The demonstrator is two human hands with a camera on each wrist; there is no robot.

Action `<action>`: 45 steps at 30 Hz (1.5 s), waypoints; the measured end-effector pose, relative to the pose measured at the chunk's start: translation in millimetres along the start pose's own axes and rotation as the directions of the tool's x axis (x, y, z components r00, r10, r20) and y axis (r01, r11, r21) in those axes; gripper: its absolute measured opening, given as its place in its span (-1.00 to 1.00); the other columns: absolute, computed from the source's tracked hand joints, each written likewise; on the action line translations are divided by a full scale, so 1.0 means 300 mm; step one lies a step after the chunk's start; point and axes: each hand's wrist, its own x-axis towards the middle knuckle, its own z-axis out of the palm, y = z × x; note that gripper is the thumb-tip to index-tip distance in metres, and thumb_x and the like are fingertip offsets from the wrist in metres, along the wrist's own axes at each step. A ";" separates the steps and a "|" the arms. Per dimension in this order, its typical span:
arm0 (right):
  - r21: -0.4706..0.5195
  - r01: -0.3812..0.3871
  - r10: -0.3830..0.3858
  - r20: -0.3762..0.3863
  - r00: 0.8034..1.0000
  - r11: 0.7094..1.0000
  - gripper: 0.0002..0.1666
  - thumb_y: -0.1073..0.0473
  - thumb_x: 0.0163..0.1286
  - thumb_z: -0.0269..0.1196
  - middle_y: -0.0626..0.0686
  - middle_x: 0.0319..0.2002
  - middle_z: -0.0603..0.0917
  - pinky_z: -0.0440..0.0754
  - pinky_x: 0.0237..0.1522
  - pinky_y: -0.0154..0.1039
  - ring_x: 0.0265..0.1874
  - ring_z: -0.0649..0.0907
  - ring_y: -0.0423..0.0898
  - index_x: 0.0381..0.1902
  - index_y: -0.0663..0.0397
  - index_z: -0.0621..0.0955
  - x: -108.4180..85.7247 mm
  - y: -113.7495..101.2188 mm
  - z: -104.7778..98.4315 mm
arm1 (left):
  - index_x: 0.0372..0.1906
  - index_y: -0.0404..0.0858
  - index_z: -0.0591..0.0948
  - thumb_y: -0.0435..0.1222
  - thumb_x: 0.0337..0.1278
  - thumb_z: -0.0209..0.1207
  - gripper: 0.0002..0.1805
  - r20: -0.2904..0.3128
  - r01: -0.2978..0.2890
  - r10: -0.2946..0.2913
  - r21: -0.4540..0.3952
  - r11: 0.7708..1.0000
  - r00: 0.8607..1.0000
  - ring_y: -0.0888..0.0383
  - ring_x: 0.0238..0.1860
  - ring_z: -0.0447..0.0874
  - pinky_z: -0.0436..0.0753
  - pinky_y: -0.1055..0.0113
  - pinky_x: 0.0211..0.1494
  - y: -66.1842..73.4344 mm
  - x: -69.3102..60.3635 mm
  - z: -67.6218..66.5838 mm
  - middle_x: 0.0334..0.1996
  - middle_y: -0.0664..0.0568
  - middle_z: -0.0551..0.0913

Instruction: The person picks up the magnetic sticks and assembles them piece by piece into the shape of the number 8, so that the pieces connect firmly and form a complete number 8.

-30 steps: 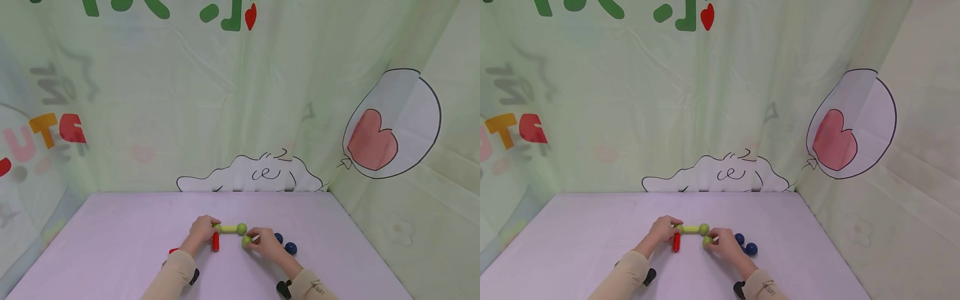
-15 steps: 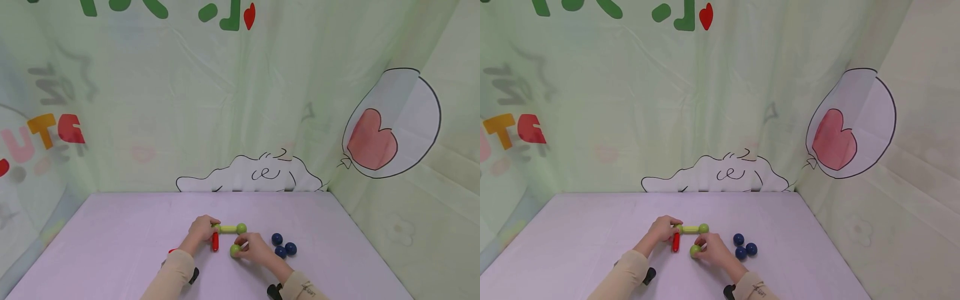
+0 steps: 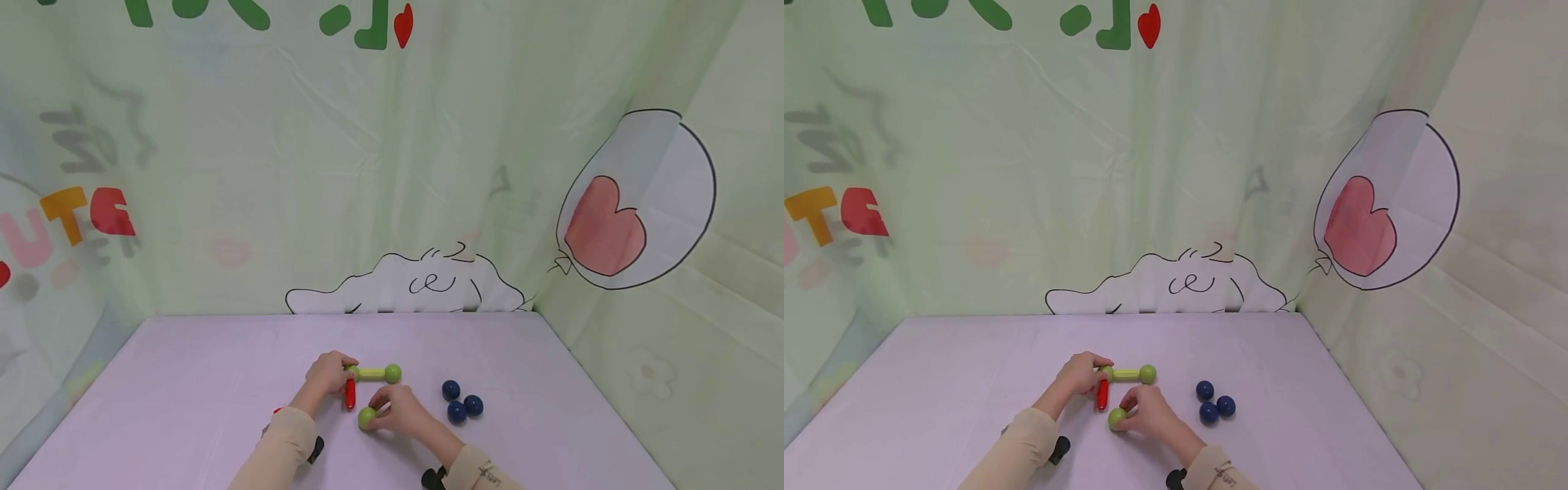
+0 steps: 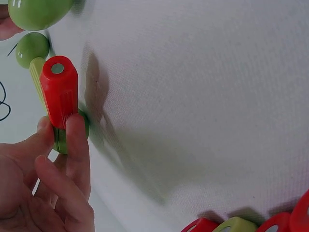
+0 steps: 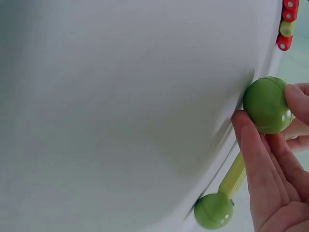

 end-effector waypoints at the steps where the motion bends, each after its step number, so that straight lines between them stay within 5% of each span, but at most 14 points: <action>1: 0.000 -0.008 0.008 -0.005 1.000 1.000 -0.76 0.30 -0.03 0.41 0.00 -0.42 0.63 0.59 -0.38 -0.28 -0.43 0.61 -0.12 -0.37 0.20 0.60 0.000 -0.006 0.006 | -0.05 -0.12 0.65 -0.31 0.07 0.21 -0.71 0.000 -0.003 0.003 0.002 1.000 1.000 0.24 -0.76 0.41 0.35 0.44 -0.63 0.000 -0.001 -0.001 -0.33 0.02 0.57; 19: 0.006 -0.073 0.073 -0.050 0.996 0.997 -0.75 0.27 -0.07 0.45 -0.05 -0.60 0.57 0.54 -0.55 -0.33 -0.62 0.54 -0.19 -0.48 0.18 0.56 0.026 -0.056 0.069 | -0.08 -0.13 0.66 -0.31 0.06 0.21 -0.73 -0.016 -0.043 0.043 0.006 0.999 0.999 0.24 -0.75 0.39 0.36 0.42 -0.62 -0.010 0.002 0.004 -0.30 0.02 0.62; 45: 0.007 -0.029 0.029 -0.069 0.997 1.000 -0.75 0.28 -0.09 0.46 -0.04 -0.64 0.56 0.49 -0.59 -0.37 -0.65 0.50 -0.21 -0.52 0.21 0.57 0.030 -0.064 0.074 | -0.11 -0.12 0.68 -0.30 0.05 0.22 -0.75 -0.032 -0.032 0.033 0.030 0.999 0.999 0.19 -0.65 0.37 0.32 0.41 -0.61 -0.005 -0.001 0.008 -0.20 -0.02 0.64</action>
